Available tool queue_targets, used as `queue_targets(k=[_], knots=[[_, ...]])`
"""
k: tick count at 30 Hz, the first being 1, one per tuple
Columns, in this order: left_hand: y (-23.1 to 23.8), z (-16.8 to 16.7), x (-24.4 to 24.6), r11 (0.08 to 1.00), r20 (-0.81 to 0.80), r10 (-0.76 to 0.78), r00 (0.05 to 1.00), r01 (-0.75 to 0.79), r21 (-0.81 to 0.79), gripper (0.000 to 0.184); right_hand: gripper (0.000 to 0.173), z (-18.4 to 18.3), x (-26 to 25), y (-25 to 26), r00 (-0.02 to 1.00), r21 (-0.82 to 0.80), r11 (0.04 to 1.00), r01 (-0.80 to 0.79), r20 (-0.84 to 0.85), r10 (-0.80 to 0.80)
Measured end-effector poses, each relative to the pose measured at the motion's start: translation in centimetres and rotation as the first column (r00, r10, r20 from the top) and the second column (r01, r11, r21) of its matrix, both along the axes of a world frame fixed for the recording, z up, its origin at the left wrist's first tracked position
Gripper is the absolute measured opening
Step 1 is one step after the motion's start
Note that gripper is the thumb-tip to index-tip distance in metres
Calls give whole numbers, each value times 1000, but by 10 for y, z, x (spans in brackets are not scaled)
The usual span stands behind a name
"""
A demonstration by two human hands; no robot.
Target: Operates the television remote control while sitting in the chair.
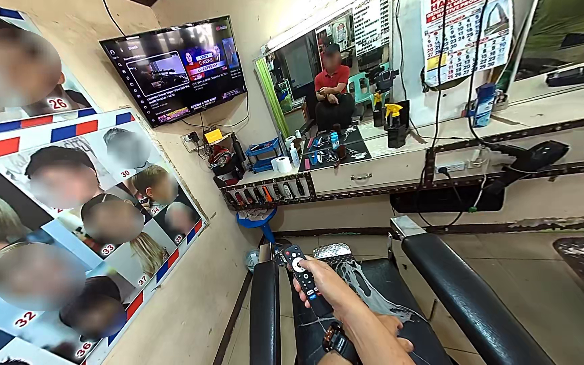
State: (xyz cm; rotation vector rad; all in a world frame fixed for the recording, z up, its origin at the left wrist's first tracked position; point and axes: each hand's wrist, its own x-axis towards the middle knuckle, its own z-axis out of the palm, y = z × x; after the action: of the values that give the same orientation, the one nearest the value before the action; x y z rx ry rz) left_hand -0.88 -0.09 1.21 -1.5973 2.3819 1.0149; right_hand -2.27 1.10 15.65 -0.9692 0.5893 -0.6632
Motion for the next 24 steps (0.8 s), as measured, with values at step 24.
queue_targets(k=[24], knots=[[5,24,-5,997,13,2,1000,-3,76,51,42,1,-1,1,1000,26,1000,-9,4,9]])
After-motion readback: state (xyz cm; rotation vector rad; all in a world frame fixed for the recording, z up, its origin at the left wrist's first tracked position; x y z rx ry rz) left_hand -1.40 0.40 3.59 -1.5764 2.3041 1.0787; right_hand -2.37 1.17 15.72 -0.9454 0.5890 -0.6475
